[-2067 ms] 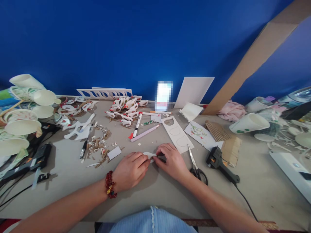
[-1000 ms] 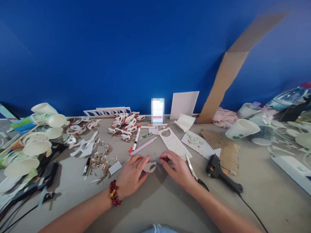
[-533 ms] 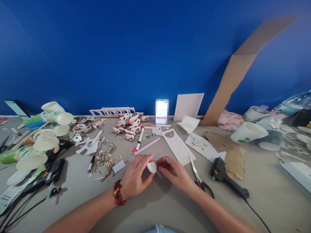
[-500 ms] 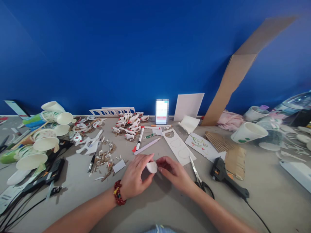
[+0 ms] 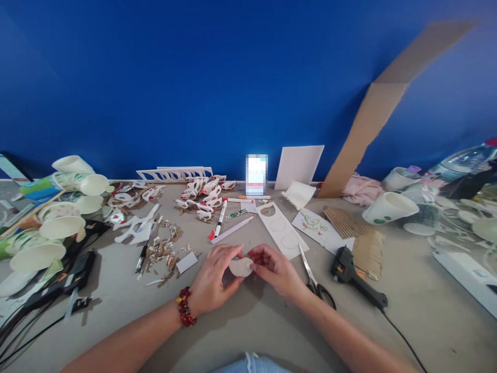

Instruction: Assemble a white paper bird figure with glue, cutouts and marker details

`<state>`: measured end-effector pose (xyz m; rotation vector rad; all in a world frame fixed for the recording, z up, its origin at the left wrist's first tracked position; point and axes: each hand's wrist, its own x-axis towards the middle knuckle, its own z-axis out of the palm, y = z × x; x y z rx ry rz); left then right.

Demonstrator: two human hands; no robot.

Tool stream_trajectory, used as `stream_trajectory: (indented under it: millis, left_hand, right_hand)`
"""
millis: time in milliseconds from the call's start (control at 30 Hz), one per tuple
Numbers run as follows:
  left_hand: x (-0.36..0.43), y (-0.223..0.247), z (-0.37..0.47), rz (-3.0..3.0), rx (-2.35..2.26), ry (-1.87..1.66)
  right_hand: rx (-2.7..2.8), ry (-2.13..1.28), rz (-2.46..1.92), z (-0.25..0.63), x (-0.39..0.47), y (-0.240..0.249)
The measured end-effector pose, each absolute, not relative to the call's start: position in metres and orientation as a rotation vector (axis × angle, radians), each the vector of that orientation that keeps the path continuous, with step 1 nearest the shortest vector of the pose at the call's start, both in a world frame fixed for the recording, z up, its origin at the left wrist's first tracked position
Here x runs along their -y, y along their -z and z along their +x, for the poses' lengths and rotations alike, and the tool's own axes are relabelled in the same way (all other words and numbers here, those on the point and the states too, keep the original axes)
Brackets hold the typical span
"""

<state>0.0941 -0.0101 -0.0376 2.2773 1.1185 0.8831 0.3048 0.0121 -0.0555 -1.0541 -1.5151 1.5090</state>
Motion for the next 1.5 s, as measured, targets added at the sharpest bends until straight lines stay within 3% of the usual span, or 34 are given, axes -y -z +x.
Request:
stream_trajectory:
  millis: [267,467,700,867,1000,1200,1500]
  left_hand:
    - [0.011,0.045,0.093,2.295,-1.226,-0.737]
    - [0.01,0.046,0.095,2.315,-1.239,-0.63]
    - [0.01,0.048,0.095,2.364,-1.252,-0.566]
    - [0.009,0.041,0.094,2.327,-1.217,-0.729]
    - [0.011,0.028,0.094,2.189,-1.109,-0.877]
    - [0.017,0.021,0.102,1.906,-1.021,-0.843]
    - [0.019,0.01,0.103,1.743,-0.989,-0.904]
  right_hand:
    - [2.173,-0.76,-1.391,0.339,-0.03,0.011]
    - [2.53,-0.599,-1.403,0.34,-0.028,0.016]
    - [2.56,-0.536,-1.413,0.331,-0.023,0.025]
    - [2.45,-0.627,-1.371,0.331,-0.024,0.021]
    - [2.355,-0.613,-1.135,0.323,-0.017,0.019]
    - [2.353,-0.29,-0.738,0.308,0.003,0.029]
    - [2.337,-0.164,-0.607,0.307,0.01,0.026]
